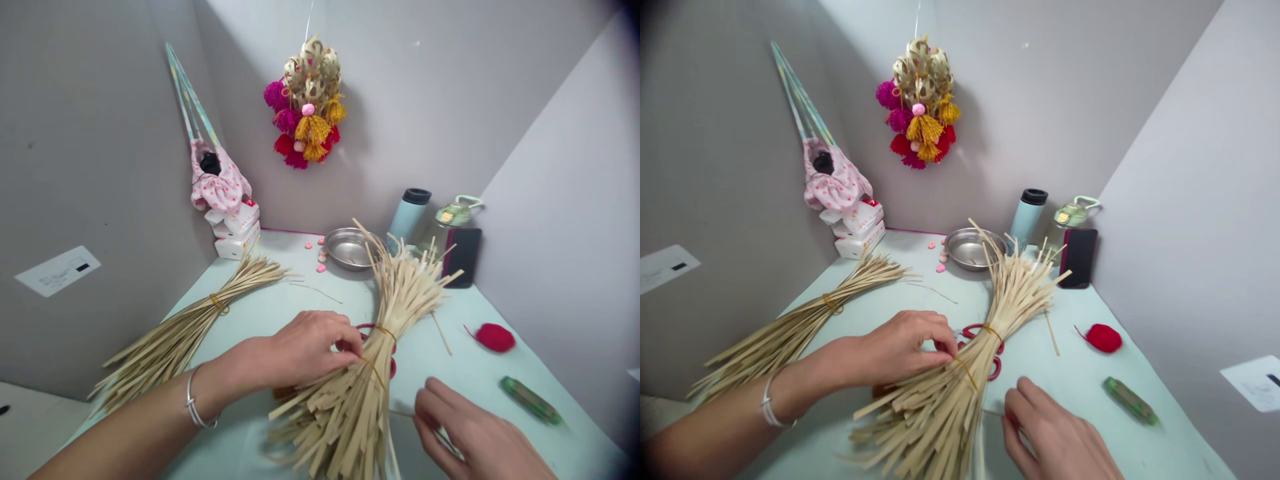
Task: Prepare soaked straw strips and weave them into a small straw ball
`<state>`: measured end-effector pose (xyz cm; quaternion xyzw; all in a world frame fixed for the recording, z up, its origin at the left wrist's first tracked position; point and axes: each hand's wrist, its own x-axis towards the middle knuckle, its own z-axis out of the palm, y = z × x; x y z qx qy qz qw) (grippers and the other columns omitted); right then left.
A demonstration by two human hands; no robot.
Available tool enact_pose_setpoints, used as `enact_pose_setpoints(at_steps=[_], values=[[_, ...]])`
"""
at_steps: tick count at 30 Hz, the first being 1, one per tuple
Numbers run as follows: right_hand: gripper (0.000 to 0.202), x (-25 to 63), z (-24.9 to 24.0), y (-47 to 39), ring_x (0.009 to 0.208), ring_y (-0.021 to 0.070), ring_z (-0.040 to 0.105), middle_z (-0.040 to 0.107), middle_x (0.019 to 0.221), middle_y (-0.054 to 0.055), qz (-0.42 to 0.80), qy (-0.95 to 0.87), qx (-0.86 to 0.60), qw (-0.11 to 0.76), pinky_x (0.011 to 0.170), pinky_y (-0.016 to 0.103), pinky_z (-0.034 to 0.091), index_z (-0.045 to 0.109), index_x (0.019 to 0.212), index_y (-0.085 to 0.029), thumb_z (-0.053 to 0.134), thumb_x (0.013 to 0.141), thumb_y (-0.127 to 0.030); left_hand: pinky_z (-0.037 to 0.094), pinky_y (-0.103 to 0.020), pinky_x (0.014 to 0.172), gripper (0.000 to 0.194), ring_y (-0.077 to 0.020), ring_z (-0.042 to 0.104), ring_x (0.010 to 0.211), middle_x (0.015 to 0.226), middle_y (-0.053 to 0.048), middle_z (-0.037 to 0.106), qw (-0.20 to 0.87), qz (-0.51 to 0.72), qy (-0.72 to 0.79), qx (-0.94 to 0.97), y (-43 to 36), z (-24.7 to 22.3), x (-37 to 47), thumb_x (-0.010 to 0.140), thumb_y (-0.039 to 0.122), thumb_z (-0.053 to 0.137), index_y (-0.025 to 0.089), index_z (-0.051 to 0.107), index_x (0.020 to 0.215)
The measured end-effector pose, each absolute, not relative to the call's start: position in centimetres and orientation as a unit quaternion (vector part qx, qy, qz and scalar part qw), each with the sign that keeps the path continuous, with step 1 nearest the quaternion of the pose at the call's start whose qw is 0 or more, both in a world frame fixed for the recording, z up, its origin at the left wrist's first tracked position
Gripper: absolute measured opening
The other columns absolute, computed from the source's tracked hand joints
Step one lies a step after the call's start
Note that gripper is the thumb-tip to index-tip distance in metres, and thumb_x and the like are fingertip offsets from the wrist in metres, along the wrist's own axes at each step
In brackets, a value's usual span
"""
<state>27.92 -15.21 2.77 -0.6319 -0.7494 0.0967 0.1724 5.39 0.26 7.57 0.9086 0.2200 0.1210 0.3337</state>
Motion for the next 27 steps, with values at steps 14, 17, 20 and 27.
enact_pose_setpoints(at_steps=[14, 17, 20, 27], values=[[0.037, 24.3, 3.1, -10.2, 0.048, 0.0054, 0.036, 0.054, 0.058, -0.004, 0.621, -0.345, -0.511, 0.484, 0.048, 0.020, 0.025, 0.066, 0.077, -0.016, 0.074, 0.079, -0.052, 0.045, -0.022, 0.075, 0.013, -0.0110, 0.057, 0.076, 0.084, 0.001, 0.066, 0.464, 0.136, 0.158, 0.861, -0.6, 6.9, 5.9, 0.088, 0.018, 0.056, 0.018, 0.068, 0.094], [0.034, 24.0, 3.1, -10.2, 0.052, 0.0073, 0.045, 0.060, 0.063, -0.002, 0.631, -0.338, -0.485, 0.502, 0.053, 0.021, 0.034, 0.068, 0.081, -0.016, 0.079, 0.075, -0.048, 0.045, -0.022, 0.080, 0.011, -0.0113, 0.059, 0.081, 0.088, 0.000, 0.067, 0.450, 0.144, 0.112, 0.874, -0.7, 6.9, 6.1, 0.090, 0.020, 0.057, 0.019, 0.068, 0.093], [0.033, 23.8, 3.2, -10.2, 0.060, 0.0097, 0.051, 0.063, 0.070, 0.000, 0.623, -0.352, -0.481, 0.507, 0.060, 0.023, 0.040, 0.069, 0.081, -0.016, 0.079, 0.075, -0.047, 0.044, -0.022, 0.083, 0.011, -0.0117, 0.060, 0.088, 0.093, 0.000, 0.065, 0.440, 0.161, 0.096, 0.878, -0.5, 7.0, 6.4, 0.091, 0.021, 0.060, 0.020, 0.071, 0.091], [0.033, 23.6, 3.4, -10.1, 0.055, 0.0099, 0.049, 0.059, 0.058, -0.002, 0.585, -0.406, -0.529, 0.462, 0.057, 0.024, 0.040, 0.069, 0.068, -0.015, 0.084, 0.069, -0.045, 0.045, -0.022, 0.083, 0.007, -0.0114, 0.058, 0.086, 0.092, 0.000, 0.058, 0.466, 0.178, 0.146, 0.855, 0.1, 7.4, 7.4, 0.087, 0.023, 0.066, 0.019, 0.072, 0.088]])
